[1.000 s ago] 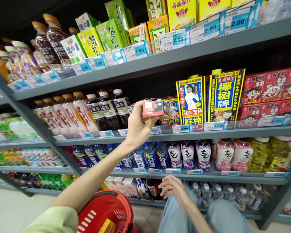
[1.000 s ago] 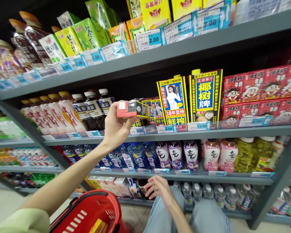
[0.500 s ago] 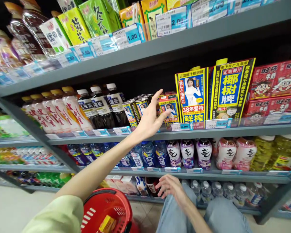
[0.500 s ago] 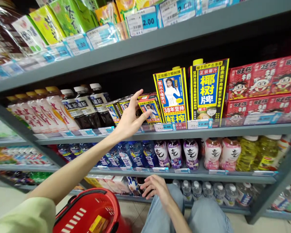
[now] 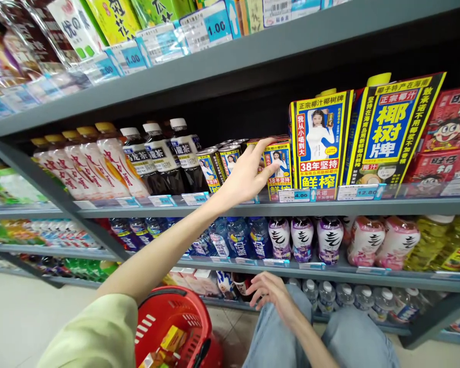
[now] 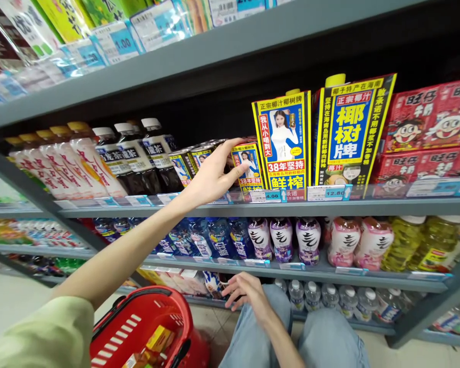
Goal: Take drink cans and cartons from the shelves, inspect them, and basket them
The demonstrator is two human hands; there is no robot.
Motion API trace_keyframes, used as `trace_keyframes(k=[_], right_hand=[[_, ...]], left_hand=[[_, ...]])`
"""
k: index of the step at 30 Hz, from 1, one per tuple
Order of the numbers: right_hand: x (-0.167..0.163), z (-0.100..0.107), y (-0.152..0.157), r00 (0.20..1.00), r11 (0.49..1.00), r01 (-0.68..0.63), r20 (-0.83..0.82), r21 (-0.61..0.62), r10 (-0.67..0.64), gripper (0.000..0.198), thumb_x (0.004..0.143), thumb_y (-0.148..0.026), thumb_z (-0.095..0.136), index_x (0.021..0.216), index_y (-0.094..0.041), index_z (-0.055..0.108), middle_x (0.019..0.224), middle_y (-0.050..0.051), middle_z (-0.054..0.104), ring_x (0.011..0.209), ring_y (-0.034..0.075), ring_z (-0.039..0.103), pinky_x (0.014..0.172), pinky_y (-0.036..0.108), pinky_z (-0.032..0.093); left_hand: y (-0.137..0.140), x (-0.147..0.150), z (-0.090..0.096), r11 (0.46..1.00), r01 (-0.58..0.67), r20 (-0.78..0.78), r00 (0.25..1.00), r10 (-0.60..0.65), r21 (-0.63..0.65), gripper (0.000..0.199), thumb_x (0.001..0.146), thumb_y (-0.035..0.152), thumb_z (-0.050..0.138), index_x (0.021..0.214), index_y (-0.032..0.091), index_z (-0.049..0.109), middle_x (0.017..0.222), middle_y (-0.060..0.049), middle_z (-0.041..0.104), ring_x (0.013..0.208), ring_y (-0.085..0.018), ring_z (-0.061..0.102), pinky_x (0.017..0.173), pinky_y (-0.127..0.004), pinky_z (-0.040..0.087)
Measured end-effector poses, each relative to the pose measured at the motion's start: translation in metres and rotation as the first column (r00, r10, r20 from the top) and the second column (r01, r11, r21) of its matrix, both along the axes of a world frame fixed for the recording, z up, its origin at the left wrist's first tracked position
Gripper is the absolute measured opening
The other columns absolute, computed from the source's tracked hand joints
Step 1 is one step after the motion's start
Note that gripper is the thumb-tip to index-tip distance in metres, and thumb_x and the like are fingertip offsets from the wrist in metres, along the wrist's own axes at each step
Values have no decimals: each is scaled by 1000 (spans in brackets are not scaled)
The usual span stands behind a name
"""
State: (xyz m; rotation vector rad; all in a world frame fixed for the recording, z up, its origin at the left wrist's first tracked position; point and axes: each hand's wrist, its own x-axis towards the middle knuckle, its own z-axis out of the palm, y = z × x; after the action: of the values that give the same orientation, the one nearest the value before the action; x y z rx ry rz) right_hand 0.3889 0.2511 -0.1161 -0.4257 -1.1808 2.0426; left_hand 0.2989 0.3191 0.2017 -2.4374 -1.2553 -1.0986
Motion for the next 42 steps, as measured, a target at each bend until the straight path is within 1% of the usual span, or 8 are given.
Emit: trace_keyframes(k=[11, 20, 26, 31, 33, 36, 39, 42], right_hand=[[-7, -6, 0, 999, 999, 44, 9, -15, -44, 55, 87, -67, 60, 98, -14, 65, 94, 16, 77, 65, 18, 71, 54, 26, 49], [-4, -10, -3, 998, 1000, 23, 56, 3, -23, 54, 88, -69, 59, 100, -17, 67, 96, 15, 77, 69, 20, 70, 58, 30, 50], [-7, -17, 0, 995, 998, 14, 102, 55, -20, 55, 87, -69, 58, 101, -17, 66, 97, 15, 77, 69, 21, 71, 58, 30, 50], [2, -7, -5, 978, 987, -35, 207, 159, 1, 54, 92, -69, 48, 105, -19, 63, 100, 13, 76, 75, 22, 72, 62, 31, 52], [10, -6, -9, 921, 928, -76, 382, 364, -74, 46, 97, -61, 45, 108, -20, 64, 103, 12, 75, 85, 24, 72, 70, 34, 53], [19, -14, -16, 604, 681, -351, 711, 643, -360, 32, 98, -41, 54, 117, -18, 67, 113, 14, 74, 108, 31, 67, 92, 43, 49], [22, -28, -22, 320, 486, -688, 826, 540, -465, 40, 98, -31, 55, 130, -9, 64, 125, 21, 70, 127, 38, 57, 109, 51, 36], [20, -32, -26, 261, 406, -785, 844, 468, -469, 46, 102, -36, 50, 137, -8, 59, 126, 21, 70, 128, 37, 57, 110, 52, 32]], left_hand=[[-9, 6, -6, 998, 16, -50, 999, -13, 55, 64, 89, 25, 64, 146, 18, 35, 155, -18, 36, 145, -33, 36, 117, -55, 39], [-2, -4, -2, 993, 105, -142, 985, -98, 44, 64, 90, 31, 64, 145, 18, 36, 151, -17, 41, 141, -33, 43, 116, -53, 42], [-18, -10, -12, 969, 116, -188, 979, -75, 218, 64, 97, 44, 54, 154, 28, 29, 164, -11, 27, 154, -37, 20, 121, -63, 28], [-59, -42, -26, 933, 287, -337, 919, -204, 215, 35, 97, 33, 57, 131, 38, 56, 143, 2, 57, 140, -27, 49, 116, -53, 43], [-73, -65, -38, 924, 382, -514, 791, -331, -8, 26, 95, 33, 61, 120, 40, 63, 127, 5, 68, 123, -19, 63, 107, -40, 53], [-91, -111, -66, 926, 231, -660, 651, -375, -298, 21, 96, 35, 59, 115, 36, 66, 115, 2, 73, 108, -17, 69, 96, -32, 57], [-105, -176, -105, 971, 49, -691, 693, -203, -236, 20, 97, 27, 53, 110, 30, 67, 106, -2, 74, 100, -18, 70, 88, -34, 57], [-122, -254, -149, 995, -87, -657, 753, 34, -48, 18, 94, 24, 52, 104, 24, 68, 96, -7, 74, 91, -19, 69, 80, -36, 56]])
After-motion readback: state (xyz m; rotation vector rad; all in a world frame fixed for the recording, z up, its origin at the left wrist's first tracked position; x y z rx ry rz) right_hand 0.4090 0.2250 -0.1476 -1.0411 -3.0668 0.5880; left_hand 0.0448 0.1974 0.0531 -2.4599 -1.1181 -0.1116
